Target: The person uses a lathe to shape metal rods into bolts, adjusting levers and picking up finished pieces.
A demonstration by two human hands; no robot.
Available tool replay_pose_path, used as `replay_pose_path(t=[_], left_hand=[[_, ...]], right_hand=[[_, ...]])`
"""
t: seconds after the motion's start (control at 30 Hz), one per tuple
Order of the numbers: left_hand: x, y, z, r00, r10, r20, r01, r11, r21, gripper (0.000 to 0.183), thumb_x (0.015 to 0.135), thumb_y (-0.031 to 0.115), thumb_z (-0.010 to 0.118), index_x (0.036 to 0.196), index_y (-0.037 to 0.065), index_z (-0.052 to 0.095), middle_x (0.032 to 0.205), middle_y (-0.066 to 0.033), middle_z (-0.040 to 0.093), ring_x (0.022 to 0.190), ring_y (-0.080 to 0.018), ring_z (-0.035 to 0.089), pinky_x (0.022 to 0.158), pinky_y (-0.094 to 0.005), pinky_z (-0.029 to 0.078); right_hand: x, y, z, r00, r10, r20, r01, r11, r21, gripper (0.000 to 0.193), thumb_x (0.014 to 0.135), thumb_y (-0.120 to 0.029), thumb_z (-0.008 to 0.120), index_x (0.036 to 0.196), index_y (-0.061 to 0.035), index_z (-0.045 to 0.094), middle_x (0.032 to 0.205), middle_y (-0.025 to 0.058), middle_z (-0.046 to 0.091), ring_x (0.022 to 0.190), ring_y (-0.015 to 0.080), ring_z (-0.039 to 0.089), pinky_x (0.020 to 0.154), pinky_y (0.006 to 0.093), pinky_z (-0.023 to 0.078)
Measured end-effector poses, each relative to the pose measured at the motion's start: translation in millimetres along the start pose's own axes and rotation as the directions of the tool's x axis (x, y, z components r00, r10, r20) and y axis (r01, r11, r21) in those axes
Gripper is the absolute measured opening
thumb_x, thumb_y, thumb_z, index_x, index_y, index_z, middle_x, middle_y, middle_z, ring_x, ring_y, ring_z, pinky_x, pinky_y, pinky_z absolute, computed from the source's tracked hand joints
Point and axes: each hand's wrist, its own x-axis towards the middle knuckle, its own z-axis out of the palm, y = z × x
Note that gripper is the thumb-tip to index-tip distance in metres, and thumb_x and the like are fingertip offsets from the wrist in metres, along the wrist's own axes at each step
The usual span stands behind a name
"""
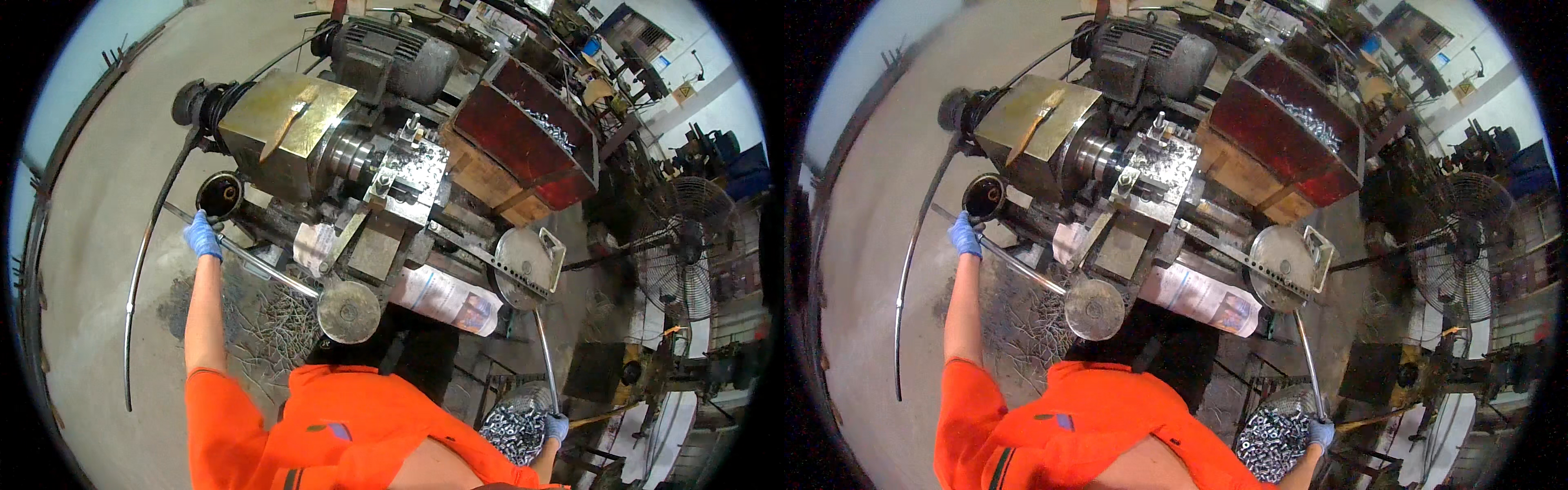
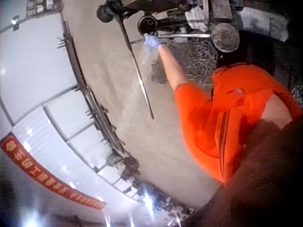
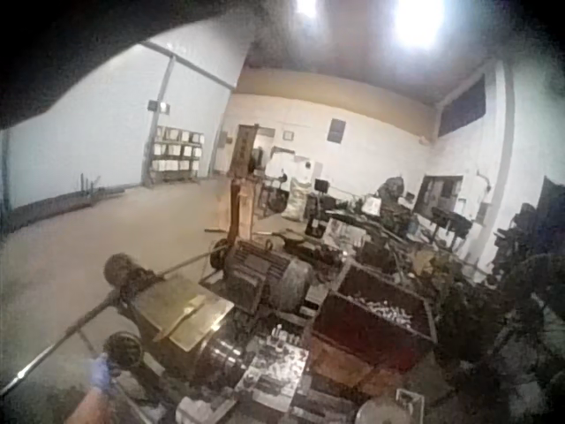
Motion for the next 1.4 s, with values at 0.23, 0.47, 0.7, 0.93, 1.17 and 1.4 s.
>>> replay_pose_path(t=[0.23, 0.47, 0.7, 0.93, 1.17, 1.4], left_hand=[[10.4, -6.6, -0.8, 0.998, 0.064, 0.025, -0.063, 0.998, -0.031, 0.018, 0.083, 0.012, 0.056, 0.081, -0.006, 0.056, 0.063, -0.0143, 0.062, 0.043, -0.0187, 0.058, 0.039, -0.0284, 0.048], [11.0, -4.3, 3.6, 0.999, 0.032, 0.018, -0.031, 0.997, -0.065, 0.015, 0.084, 0.01, 0.055, 0.087, -0.004, 0.055, 0.063, -0.0143, 0.062, 0.041, -0.0182, 0.056, 0.037, -0.0273, 0.046], [11.4, -3.0, 0.8, 0.999, 0.025, 0.024, -0.023, 0.997, -0.077, 0.014, 0.084, 0.01, 0.056, 0.086, -0.003, 0.054, 0.06, -0.0133, 0.06, 0.04, -0.0188, 0.055, 0.036, -0.029, 0.044], [9.1, -1.4, 1.4, 0.999, 0.044, 0.017, -0.043, 0.998, -0.046, 0.016, 0.083, 0.012, 0.057, 0.083, -0.004, 0.055, 0.062, -0.0146, 0.062, 0.042, -0.0195, 0.057, 0.037, -0.0287, 0.045], [9.5, -3.1, 0.7, 0.999, 0.04, 0.009, -0.04, 0.999, -0.015, 0.018, 0.083, 0.014, 0.057, 0.082, -0.005, 0.056, 0.063, -0.0151, 0.063, 0.043, -0.0198, 0.058, 0.038, -0.0288, 0.046], [1.5, 3.1, 2.5, 0.999, 0.045, 0.02, -0.044, 0.998, -0.034, 0.018, 0.083, 0.012, 0.056, 0.08, -0.005, 0.057, 0.064, -0.0158, 0.063, 0.043, -0.0198, 0.058, 0.038, -0.0287, 0.047]], right_hand=[[-24.5, -19.6, 3.6, 0.996, 0.084, -0.032, -0.086, 0.994, -0.072, 0.046, 0.065, -0.04, 0.07, 0.08, 0.0031, 0.064, 0.078, 0.0256, 0.063, 0.081, 0.0404, 0.062, 0.069, 0.044, 0.048], [-22.4, -4.7, 14.3, 0.993, 0.097, -0.06, -0.105, 0.985, -0.134, 0.042, 0.066, -0.036, 0.069, 0.08, 0.0035, 0.063, 0.082, 0.0256, 0.063, 0.084, 0.0391, 0.062, 0.073, 0.0426, 0.048], [-31.7, -22.2, 8.3, 0.987, 0.149, -0.067, -0.159, 0.972, -0.176, 0.037, 0.064, -0.029, 0.067, 0.083, 0.0026, 0.064, 0.085, 0.0261, 0.063, 0.086, 0.0386, 0.061, 0.074, 0.0417, 0.048], [-36.0, -24.4, 9.3, 0.989, 0.141, -0.052, -0.147, 0.98, -0.136, 0.038, 0.064, -0.031, 0.067, 0.083, 0.0017, 0.065, 0.084, 0.0268, 0.062, 0.086, 0.039, 0.061, 0.075, 0.0421, 0.049], [-31.3, -10.7, 18.6, 0.988, 0.117, -0.103, -0.13, 0.982, -0.136, 0.038, 0.065, -0.033, 0.066, 0.081, 0.0021, 0.065, 0.082, 0.0269, 0.062, 0.084, 0.0388, 0.062, 0.073, 0.0431, 0.049], [-48.9, -28.6, 4.1, 0.991, 0.111, -0.076, -0.119, 0.986, -0.114, 0.033, 0.066, -0.029, 0.066, 0.08, 0.0015, 0.066, 0.081, 0.0252, 0.063, 0.082, 0.0382, 0.062, 0.072, 0.0435, 0.049]])
